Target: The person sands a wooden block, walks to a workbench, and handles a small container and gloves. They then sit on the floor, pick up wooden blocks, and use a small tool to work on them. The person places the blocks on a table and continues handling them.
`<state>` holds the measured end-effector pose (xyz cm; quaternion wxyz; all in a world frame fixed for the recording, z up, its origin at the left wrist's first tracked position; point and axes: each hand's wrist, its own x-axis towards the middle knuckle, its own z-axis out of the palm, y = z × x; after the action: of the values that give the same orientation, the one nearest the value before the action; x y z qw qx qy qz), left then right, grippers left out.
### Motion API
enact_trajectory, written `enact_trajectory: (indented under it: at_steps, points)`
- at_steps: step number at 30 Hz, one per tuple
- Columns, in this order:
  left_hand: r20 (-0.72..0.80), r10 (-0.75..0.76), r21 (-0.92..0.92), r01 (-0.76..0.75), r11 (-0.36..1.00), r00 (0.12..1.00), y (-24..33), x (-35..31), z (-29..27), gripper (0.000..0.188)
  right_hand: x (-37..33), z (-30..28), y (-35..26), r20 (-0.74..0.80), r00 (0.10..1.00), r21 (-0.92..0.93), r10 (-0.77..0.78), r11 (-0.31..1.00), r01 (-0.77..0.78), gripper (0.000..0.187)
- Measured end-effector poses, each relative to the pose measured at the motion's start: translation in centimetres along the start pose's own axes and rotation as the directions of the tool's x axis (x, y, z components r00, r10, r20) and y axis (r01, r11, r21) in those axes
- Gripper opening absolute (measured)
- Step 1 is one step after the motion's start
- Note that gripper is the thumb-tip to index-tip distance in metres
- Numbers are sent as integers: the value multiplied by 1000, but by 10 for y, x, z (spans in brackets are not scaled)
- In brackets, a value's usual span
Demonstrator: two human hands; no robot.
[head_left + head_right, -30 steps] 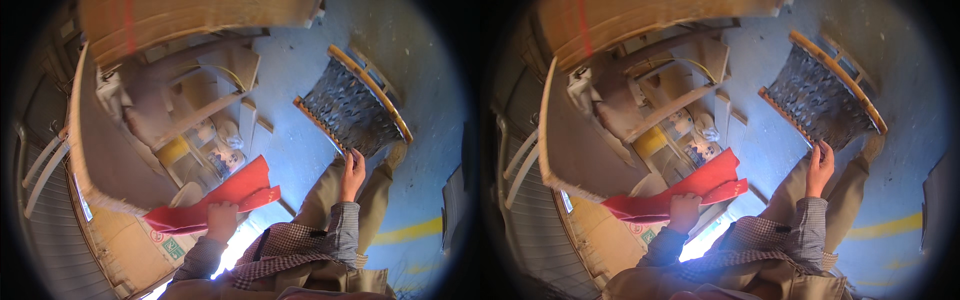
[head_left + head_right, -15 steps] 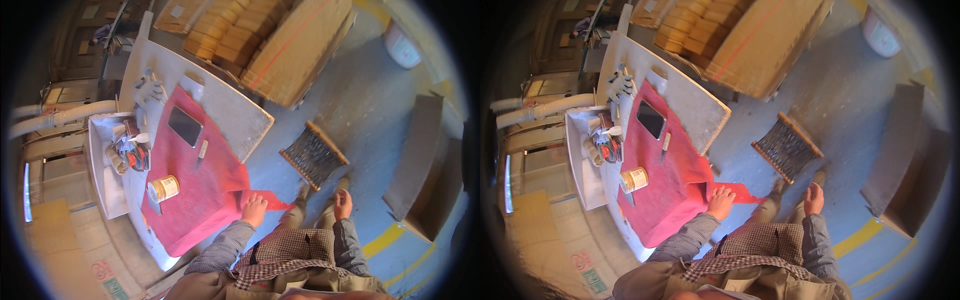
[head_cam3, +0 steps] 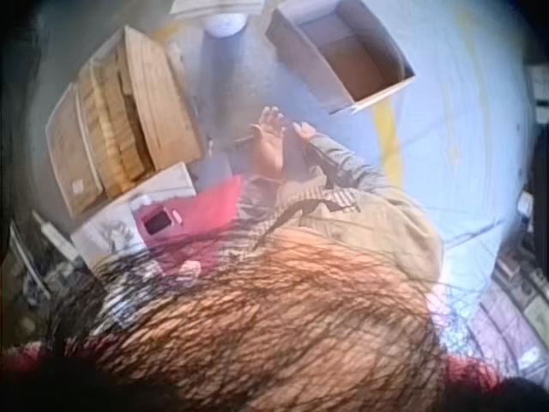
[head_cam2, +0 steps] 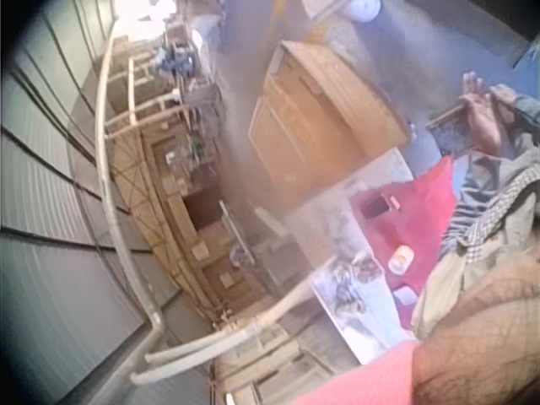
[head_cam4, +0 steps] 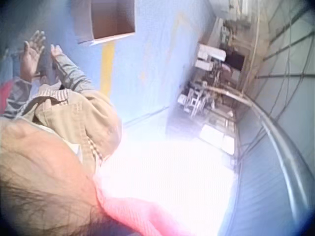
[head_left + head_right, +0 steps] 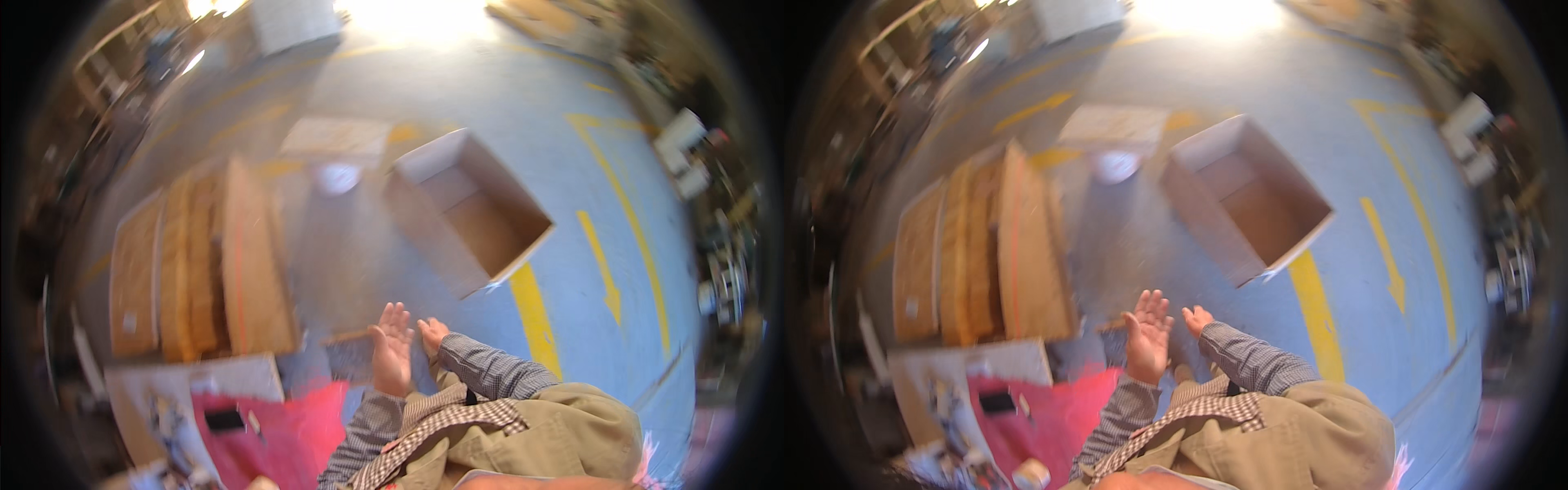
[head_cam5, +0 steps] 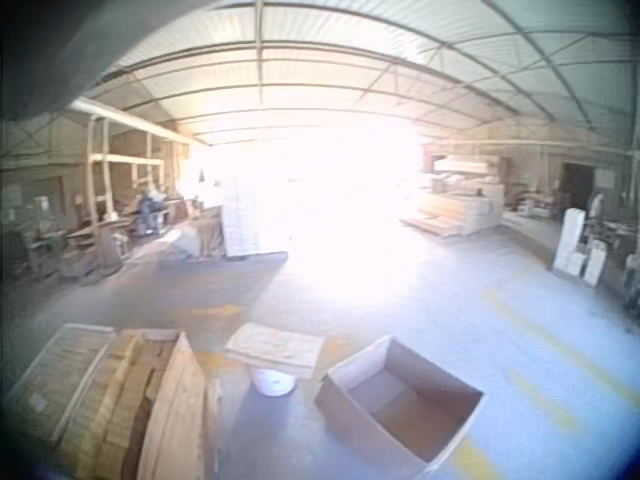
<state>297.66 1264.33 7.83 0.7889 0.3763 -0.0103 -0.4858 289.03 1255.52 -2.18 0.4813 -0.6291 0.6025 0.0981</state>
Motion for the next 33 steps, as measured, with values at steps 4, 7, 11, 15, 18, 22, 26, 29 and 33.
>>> enact_trajectory:
  at_steps: [4, 7, 11, 15, 18, 22, 26, 29, 33]
  points:
    - [744, -40, 641, -697, 321, 667, -11, -11, 70, 66, -34, -75, 19, 345, 934, 912, -89, 267, -311, 64]
    - [870, -61, 494, -865, 86, 490, -47, 7, 85, 61, -84, -127, 34, 322, 811, 913, -489, -66, -403, 61]
    - [436, -253, 842, -491, -225, 864, -101, 61, 41, 65, -117, -230, 99, 83, 838, 962, -540, -176, -209, 58]
    - [-25, -726, 758, -460, -462, 687, -134, 112, -30, 65, -102, -356, 233, -277, 960, 957, -36, -93, 273, 54]
    - [-206, -755, 843, -279, -460, 622, -170, 145, -34, 60, -80, -434, 339, -310, 887, 944, 343, 4, 329, 45]
    - [-273, -641, 877, -89, -473, 717, -245, 170, 56, 57, -41, -495, 411, -362, 895, 930, 262, 167, 327, 47]
    - [41, -684, 960, -219, -176, 728, -349, 185, 234, 44, 18, -527, 403, -276, 956, 854, -94, 431, 289, 48]
    - [359, -664, 927, -335, 170, 656, -431, 204, 385, 42, 67, -564, 407, -259, 907, 591, -331, 689, 420, 51]
    - [240, -894, 968, -166, 190, 378, -525, 234, 547, 44, 105, -646, 484, -161, 974, 549, -159, 806, 222, 53]
